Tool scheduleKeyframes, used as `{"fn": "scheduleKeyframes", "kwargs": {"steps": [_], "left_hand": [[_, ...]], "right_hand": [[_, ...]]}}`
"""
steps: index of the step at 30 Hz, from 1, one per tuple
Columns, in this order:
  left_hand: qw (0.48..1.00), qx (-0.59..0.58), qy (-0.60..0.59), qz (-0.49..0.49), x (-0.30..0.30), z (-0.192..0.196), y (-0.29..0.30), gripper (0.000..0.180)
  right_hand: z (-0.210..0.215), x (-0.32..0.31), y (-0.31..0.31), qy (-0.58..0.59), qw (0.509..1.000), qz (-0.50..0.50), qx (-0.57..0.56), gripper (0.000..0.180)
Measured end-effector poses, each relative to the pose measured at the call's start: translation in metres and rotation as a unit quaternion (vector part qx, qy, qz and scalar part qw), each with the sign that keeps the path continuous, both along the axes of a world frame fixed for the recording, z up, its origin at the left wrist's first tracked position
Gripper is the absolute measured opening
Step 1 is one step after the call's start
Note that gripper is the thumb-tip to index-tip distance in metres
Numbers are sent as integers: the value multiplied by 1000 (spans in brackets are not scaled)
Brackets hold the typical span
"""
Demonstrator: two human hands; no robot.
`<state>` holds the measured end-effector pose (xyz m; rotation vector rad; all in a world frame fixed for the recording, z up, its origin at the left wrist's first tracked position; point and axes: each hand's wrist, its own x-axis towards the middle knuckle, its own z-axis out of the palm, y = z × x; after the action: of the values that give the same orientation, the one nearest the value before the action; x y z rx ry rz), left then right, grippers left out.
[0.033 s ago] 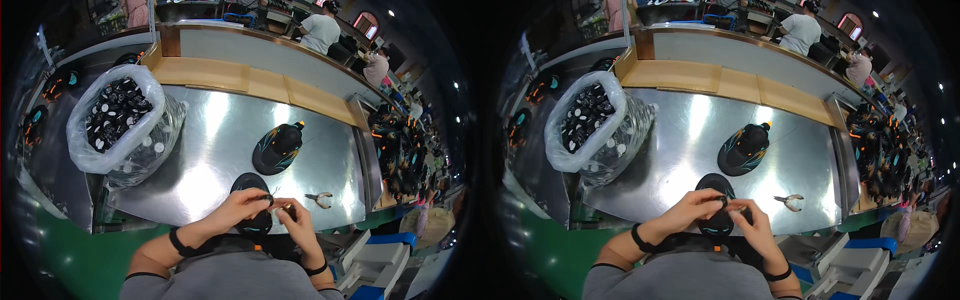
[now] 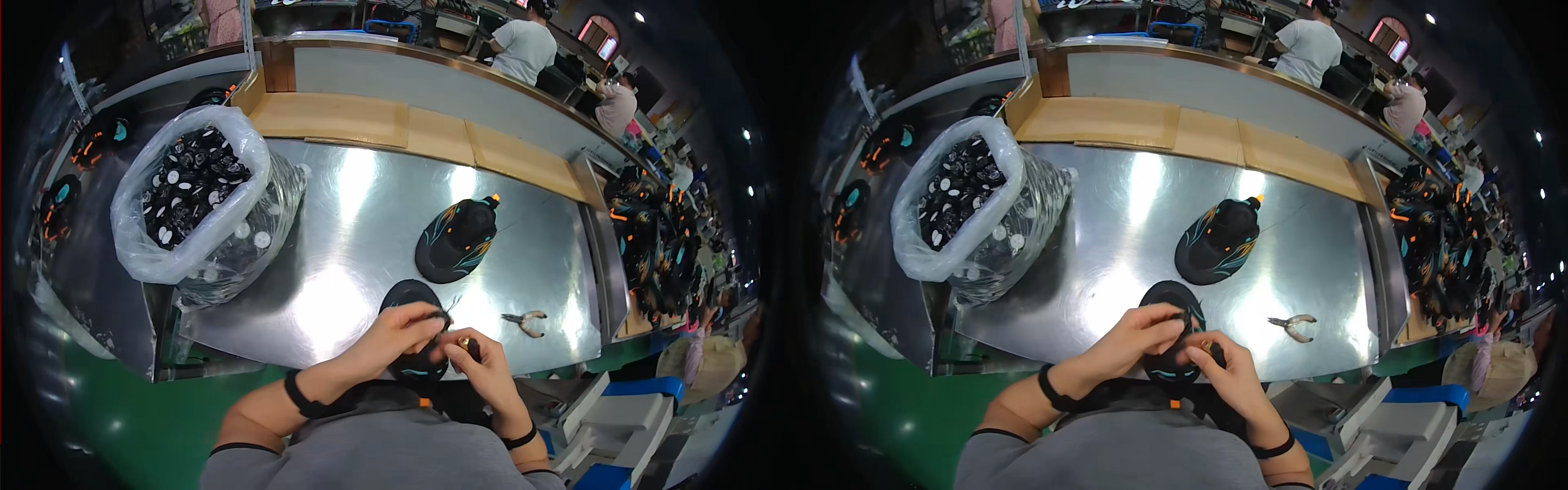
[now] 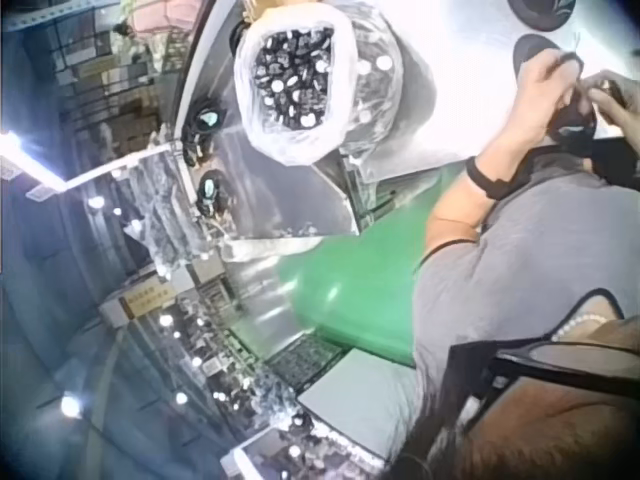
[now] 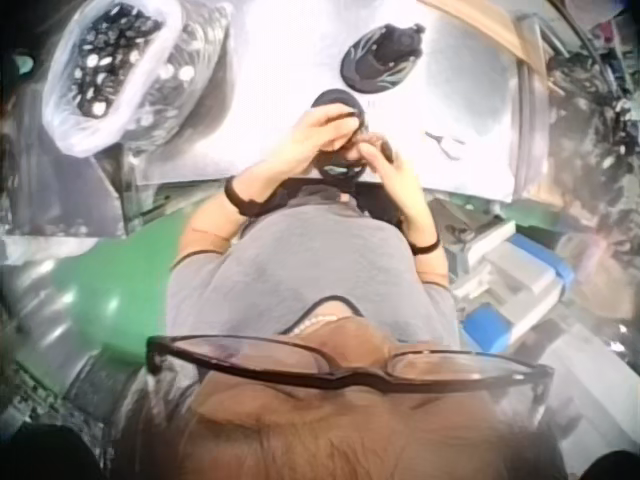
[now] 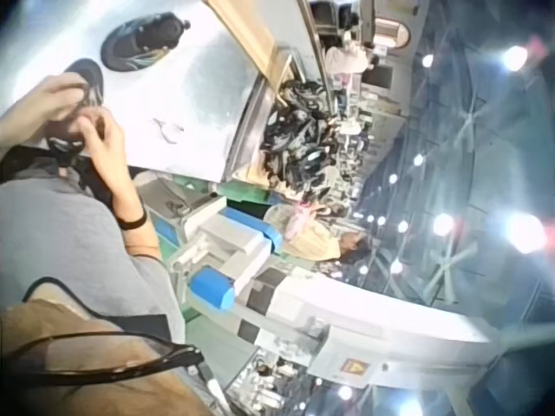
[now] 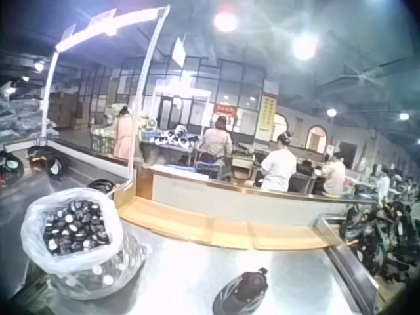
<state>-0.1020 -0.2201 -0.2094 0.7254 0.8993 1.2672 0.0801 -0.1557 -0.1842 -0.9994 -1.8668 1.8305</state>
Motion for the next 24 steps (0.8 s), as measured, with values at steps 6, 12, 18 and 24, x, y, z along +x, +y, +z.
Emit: {"fn": "scheduleKeyframes", "kwargs": {"steps": [6, 12, 18, 24], "left_hand": [[980, -35, -152, 121, 5, -16, 17, 18], [976, 54, 81, 193, 5, 9, 16, 19], [982, -8, 42, 185, 1, -11, 21, 17], [987, -52, -71, 138, -22, -41, 37, 20]], "right_hand": [[-25, 6, -20, 3, 990, -73, 123, 11], [14, -3, -16, 50, 950, -70, 301, 33], [-28, -36, -24, 40, 991, -39, 118, 18], [-20, -35, -18, -72, 978, 27, 194, 16]]}}
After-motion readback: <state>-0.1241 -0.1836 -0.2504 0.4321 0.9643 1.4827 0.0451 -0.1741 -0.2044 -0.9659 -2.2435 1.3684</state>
